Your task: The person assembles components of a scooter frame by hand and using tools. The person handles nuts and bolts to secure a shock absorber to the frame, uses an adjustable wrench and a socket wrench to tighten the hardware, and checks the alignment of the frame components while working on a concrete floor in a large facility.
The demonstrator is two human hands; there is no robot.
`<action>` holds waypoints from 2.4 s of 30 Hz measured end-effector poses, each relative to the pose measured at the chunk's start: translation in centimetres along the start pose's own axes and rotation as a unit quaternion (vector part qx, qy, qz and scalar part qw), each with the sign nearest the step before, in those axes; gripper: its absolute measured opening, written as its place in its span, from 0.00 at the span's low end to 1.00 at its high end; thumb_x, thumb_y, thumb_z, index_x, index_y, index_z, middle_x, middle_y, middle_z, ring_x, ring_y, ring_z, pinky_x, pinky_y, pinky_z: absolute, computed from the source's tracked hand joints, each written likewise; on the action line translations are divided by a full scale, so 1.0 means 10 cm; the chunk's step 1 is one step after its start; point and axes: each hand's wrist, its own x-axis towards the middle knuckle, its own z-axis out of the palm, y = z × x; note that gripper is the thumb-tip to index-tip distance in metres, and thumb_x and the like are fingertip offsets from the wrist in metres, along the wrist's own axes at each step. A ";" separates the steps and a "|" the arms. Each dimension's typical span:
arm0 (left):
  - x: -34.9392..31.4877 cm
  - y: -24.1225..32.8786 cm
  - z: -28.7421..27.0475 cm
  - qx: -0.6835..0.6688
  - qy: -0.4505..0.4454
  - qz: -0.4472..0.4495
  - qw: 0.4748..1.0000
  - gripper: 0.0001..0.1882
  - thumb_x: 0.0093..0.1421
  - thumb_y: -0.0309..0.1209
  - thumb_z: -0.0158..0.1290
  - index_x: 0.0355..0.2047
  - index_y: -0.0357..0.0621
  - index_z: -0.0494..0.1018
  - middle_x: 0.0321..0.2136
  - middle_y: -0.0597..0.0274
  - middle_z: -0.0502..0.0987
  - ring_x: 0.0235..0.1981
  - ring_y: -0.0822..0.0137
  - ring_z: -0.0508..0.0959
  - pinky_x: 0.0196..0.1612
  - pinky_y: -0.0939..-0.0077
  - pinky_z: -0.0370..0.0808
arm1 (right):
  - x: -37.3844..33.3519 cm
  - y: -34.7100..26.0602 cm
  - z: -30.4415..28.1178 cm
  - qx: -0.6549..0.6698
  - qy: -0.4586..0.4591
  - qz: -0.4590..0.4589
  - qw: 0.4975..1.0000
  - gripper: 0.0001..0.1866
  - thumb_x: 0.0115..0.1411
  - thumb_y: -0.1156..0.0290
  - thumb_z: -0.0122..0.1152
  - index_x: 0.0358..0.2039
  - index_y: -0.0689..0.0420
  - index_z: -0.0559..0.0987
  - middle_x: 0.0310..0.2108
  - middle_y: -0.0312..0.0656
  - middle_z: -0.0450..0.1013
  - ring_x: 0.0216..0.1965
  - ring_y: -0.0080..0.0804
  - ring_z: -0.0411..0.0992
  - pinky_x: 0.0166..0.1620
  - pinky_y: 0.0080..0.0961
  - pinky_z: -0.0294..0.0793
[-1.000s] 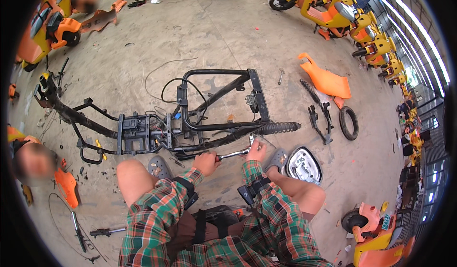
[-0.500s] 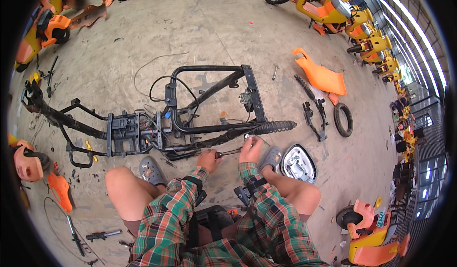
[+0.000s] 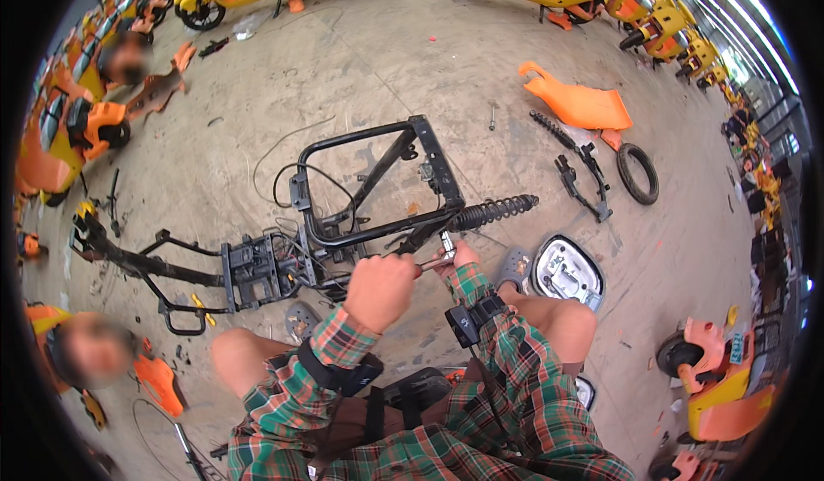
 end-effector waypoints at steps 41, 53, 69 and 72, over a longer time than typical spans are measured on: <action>-0.18 -0.52 0.74 -0.116 -0.148 -0.153 0.970 0.26 0.46 0.52 0.58 0.29 0.39 0.75 0.20 0.47 0.75 0.25 0.50 0.77 0.29 0.62 0.73 | -0.07 0.16 0.12 -0.040 0.060 -0.141 0.987 0.11 0.61 0.65 0.43 0.35 0.60 0.65 0.22 0.45 0.65 0.14 0.42 0.70 0.18 0.40 0.76; 0.51 0.41 -0.48 -0.031 0.050 0.080 0.995 0.15 0.45 0.34 0.61 0.30 0.36 0.75 0.16 0.48 0.74 0.21 0.51 0.75 0.24 0.67 0.71 | 0.07 0.06 0.09 0.084 -0.028 0.066 0.994 0.14 0.61 0.61 0.41 0.29 0.61 0.67 0.21 0.46 0.69 0.20 0.36 0.71 0.23 0.32 0.77; -0.19 -0.49 0.54 -0.171 -0.020 -0.133 0.976 0.22 0.48 0.48 0.60 0.28 0.39 0.77 0.15 0.47 0.72 0.19 0.50 0.75 0.23 0.64 0.70 | -0.08 0.17 0.26 0.032 0.154 -0.182 0.971 0.12 0.59 0.68 0.41 0.38 0.63 0.63 0.21 0.48 0.65 0.11 0.38 0.67 0.14 0.35 0.71; -0.24 -0.68 0.81 -0.195 -0.073 -0.178 0.962 0.25 0.47 0.53 0.58 0.26 0.40 0.75 0.17 0.46 0.73 0.23 0.48 0.76 0.27 0.60 0.70 | -0.09 0.18 0.32 0.003 0.158 -0.194 0.968 0.11 0.59 0.67 0.43 0.37 0.61 0.65 0.22 0.47 0.67 0.11 0.36 0.67 0.14 0.33 0.70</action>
